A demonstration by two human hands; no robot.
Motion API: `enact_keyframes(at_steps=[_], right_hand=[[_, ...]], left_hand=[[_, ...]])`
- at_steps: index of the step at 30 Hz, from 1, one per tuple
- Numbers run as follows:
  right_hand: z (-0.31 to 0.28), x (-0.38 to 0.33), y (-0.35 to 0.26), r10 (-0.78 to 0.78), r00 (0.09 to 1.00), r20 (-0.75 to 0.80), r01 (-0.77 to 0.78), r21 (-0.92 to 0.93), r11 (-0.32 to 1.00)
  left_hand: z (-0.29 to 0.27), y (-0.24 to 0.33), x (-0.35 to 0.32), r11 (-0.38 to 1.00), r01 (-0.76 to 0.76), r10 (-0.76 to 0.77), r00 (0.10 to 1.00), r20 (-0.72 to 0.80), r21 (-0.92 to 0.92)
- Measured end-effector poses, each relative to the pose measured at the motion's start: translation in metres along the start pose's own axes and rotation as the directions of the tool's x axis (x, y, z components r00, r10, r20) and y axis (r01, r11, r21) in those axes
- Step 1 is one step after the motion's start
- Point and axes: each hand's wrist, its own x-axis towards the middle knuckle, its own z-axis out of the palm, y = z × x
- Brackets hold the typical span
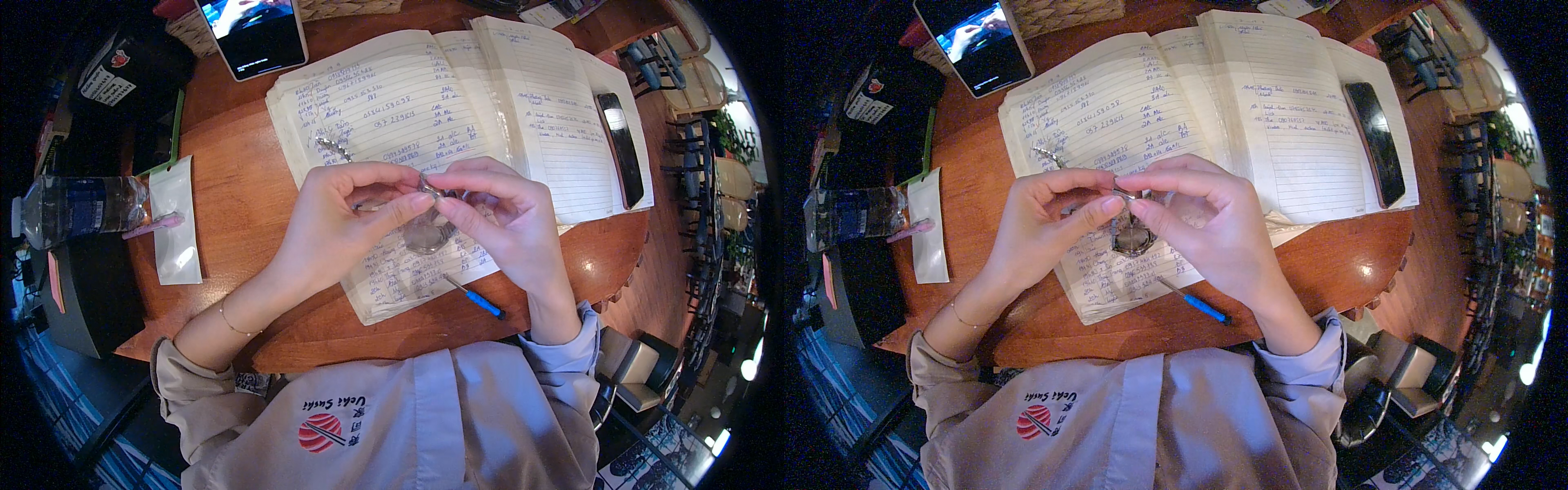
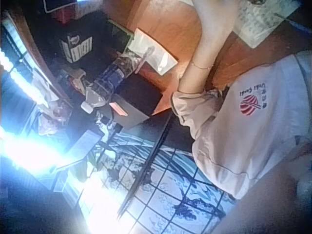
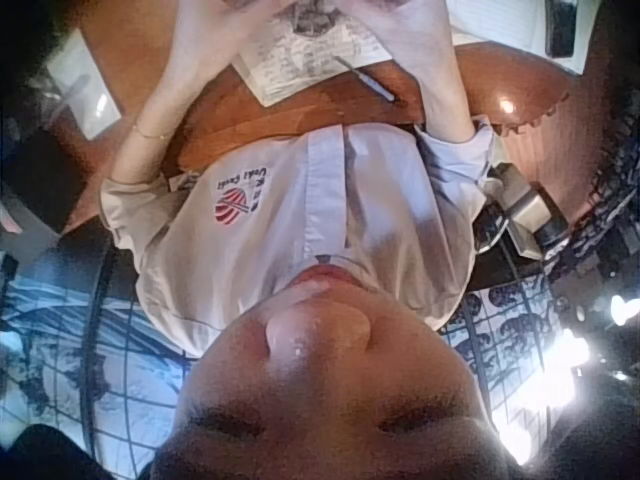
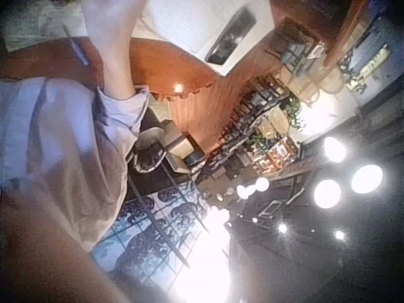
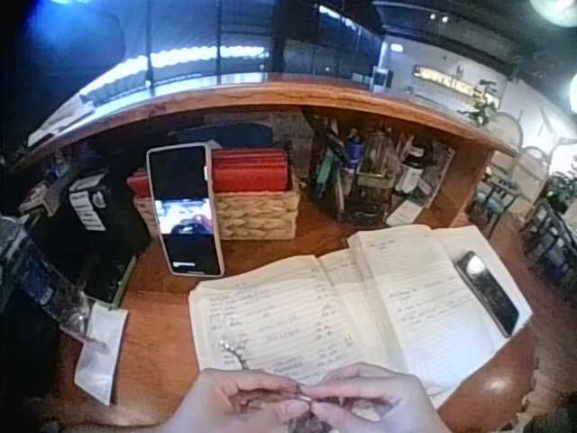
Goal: The person holds a metal watch band and uses a small tool to manipulate the clasp and links. They repeatedly open and close the clasp, adjust the band, and inspect the mechanism while seated at a wooden table with a notebook and phone nearby.
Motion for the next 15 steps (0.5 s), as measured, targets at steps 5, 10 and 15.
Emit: enact_keyframes(at_steps=[5, 10, 15], right_hand=[[-0.0004, -0.0004, -0.0032, -0.006, 1.000, 0.006, 0.007, -0.039, 0.999], [-0.0008, -0.0009, -0.0015, -0.009, 1.000, 0.007, 0.009, -0.028, 1.000], [-0.0017, -0.0013, -0.0018, 0.010, 1.000, 0.011, -0.010, -0.035, 0.999]], left_hand=[[0.0004, 0.0007, -0.0002, 1.000, 0.012, -0.012, 1.000, 0.008, -0.001], [0.0000, -0.0009, 0.0006, 1.000, -0.006, 0.006, 1.000, 0.022, 0.002], [0.0002, 0.0015, 0.0004, 1.000, 0.016, -0.016, 0.999, 0.031, -0.025]])
